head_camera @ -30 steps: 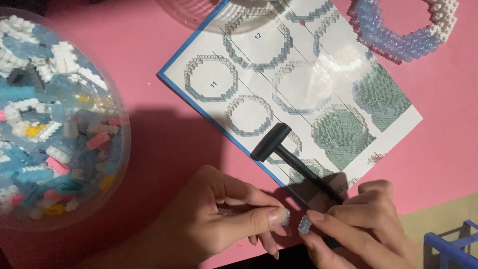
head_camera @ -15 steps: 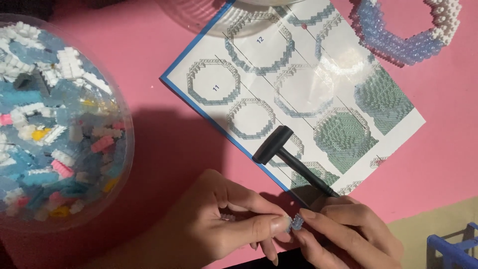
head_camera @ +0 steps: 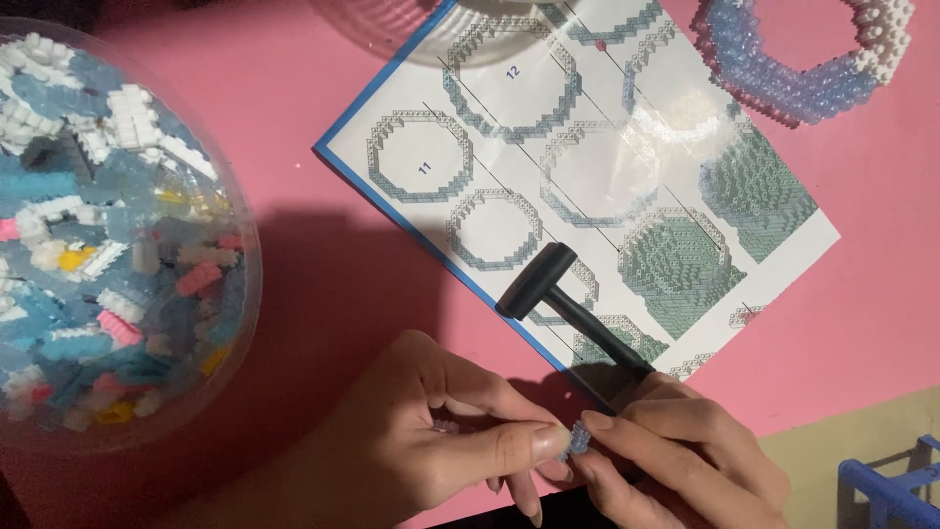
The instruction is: Assembling a toy using small interlocking plastic beads by following a pattern guide
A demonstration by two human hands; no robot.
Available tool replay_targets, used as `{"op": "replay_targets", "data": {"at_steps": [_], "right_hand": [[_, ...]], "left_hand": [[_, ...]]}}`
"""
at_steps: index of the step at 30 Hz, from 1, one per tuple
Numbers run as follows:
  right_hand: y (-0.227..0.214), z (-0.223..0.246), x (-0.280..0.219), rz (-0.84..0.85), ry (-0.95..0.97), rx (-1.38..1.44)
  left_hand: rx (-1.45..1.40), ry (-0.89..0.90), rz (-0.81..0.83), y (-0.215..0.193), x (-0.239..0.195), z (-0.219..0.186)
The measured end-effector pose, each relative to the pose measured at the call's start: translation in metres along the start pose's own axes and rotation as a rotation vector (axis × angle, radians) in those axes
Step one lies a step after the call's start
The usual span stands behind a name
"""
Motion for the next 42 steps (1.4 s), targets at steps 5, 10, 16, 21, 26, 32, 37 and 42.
{"op": "replay_targets", "data": {"at_steps": [5, 10, 16, 21, 26, 32, 37, 42], "right_hand": [[-0.001, 0.000, 0.001, -0.012, -0.059, 0.038], [-0.002, 0.003, 0.001, -0.020, -0.061, 0.054], [0.001, 0.005, 0.003, -0.008, -0.071, 0.066], [0.001, 0.009, 0.004, -0.017, -0.017, 0.032], [-0.001, 0.014, 0.014, 0.004, 0.010, -0.012], [-0.003, 0.029, 0.034, 0.112, -0.073, -0.110], [0.004, 0.045, 0.043, 0.286, -0.282, -0.304], [0.002, 0.048, 0.052, 0.259, -0.194, -0.262]], "left_hand": [[-0.054, -0.005, -0.012, 0.001, -0.001, 0.001], [-0.014, 0.039, 0.023, 0.004, -0.002, -0.003], [-0.052, 0.053, 0.010, 0.002, -0.002, 0.002], [-0.111, 0.006, -0.004, 0.002, -0.002, 0.006], [-0.086, -0.002, -0.028, 0.001, -0.002, 0.003], [-0.060, -0.148, -0.114, -0.005, -0.002, 0.018], [-0.065, -0.145, -0.123, -0.006, -0.002, 0.021], [-0.057, -0.158, -0.124, -0.005, -0.003, 0.020]]}}
Point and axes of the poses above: each hand's wrist, its own x-axis towards the middle knuckle, its own y-axis out of the palm, z = x × y, the point moved 10 cm from there along x, towards the middle knuckle, and after that the axes turned 12 degrees about -x, right-handed, at the moved point
